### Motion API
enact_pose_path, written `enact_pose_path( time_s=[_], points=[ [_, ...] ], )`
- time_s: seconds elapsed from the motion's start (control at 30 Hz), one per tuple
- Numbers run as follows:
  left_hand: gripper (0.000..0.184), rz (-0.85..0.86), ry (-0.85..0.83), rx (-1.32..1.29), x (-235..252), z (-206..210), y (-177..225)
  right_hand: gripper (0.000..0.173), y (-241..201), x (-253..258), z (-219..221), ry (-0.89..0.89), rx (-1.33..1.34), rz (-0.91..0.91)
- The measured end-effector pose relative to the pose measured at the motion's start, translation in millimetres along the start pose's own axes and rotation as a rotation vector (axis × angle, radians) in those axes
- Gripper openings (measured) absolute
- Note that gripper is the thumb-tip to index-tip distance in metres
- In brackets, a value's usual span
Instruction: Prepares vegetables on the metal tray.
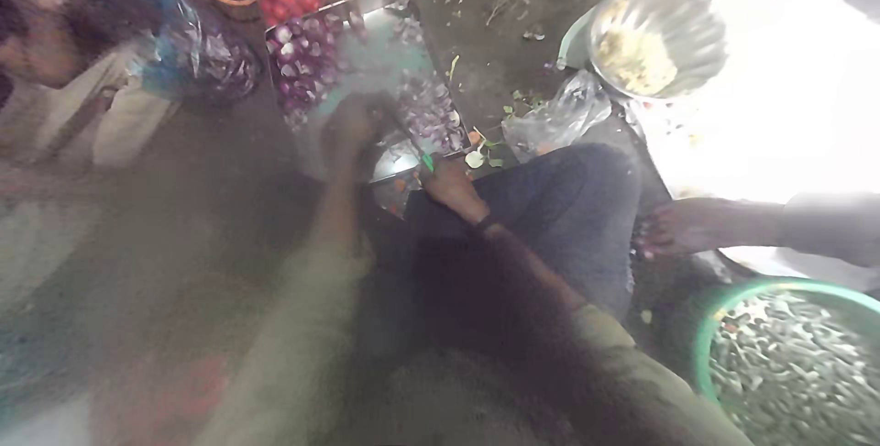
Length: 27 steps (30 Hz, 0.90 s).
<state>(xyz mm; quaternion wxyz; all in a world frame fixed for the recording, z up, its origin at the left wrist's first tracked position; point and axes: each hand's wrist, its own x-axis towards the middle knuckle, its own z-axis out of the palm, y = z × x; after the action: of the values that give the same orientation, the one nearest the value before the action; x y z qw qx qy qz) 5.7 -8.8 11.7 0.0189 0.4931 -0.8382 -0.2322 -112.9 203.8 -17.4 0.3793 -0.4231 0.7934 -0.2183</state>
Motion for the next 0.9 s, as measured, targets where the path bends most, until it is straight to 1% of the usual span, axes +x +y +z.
enact_pose_path(
  time_s=[0.03,0.1,0.2,0.27,0.3,0.37,0.43,0.53,0.6,0.67,0.8,0.9],
  points=[
    [0.035,-0.018,-0.007,-0.001,1,2,-2,0.04,-1,3,-1,-0.008,0.002,0.011],
    [0.032,-0.032,0.029,0.016,-7,3,-2,0.04,-6,13,-4,-0.031,-0.018,0.031],
    [0.03,-0.045,0.095,0.006,-47,-8,12,0.043,-19,16,-14,-0.074,-0.087,0.05],
    [0.034,-0.077,0.079,-0.028,-56,-11,15,0.047,-20,16,-15,-0.09,-0.098,0.058],
    [0.035,-0.067,0.065,-0.019,-49,-11,16,0.047,-20,16,-14,-0.096,-0.097,0.06],
    [0.035,0.005,0.076,-0.007,-35,-2,10,0.046,-17,16,-12,-0.087,-0.077,0.042],
    [0.036,0.038,0.074,-0.01,-34,3,6,0.047,-17,16,-11,-0.08,-0.058,0.041],
    [0.037,-0.017,0.042,0.068,-5,7,2,0.046,-19,17,-13,-0.098,-0.053,0.052],
    [0.038,-0.051,0.04,0.081,2,11,0,0.045,-17,18,-12,-0.106,-0.045,0.054],
    [0.039,-0.099,0.04,0.071,3,12,0,0.045,-15,18,-9,-0.107,-0.046,0.053],
    [0.04,-0.046,0.138,-0.022,7,20,-7,0.043,-16,20,-9,-0.113,-0.066,0.058],
    [0.036,-0.105,0.147,-0.088,2,11,2,0.043,-12,20,-5,-0.082,-0.076,0.052]
  ],
)
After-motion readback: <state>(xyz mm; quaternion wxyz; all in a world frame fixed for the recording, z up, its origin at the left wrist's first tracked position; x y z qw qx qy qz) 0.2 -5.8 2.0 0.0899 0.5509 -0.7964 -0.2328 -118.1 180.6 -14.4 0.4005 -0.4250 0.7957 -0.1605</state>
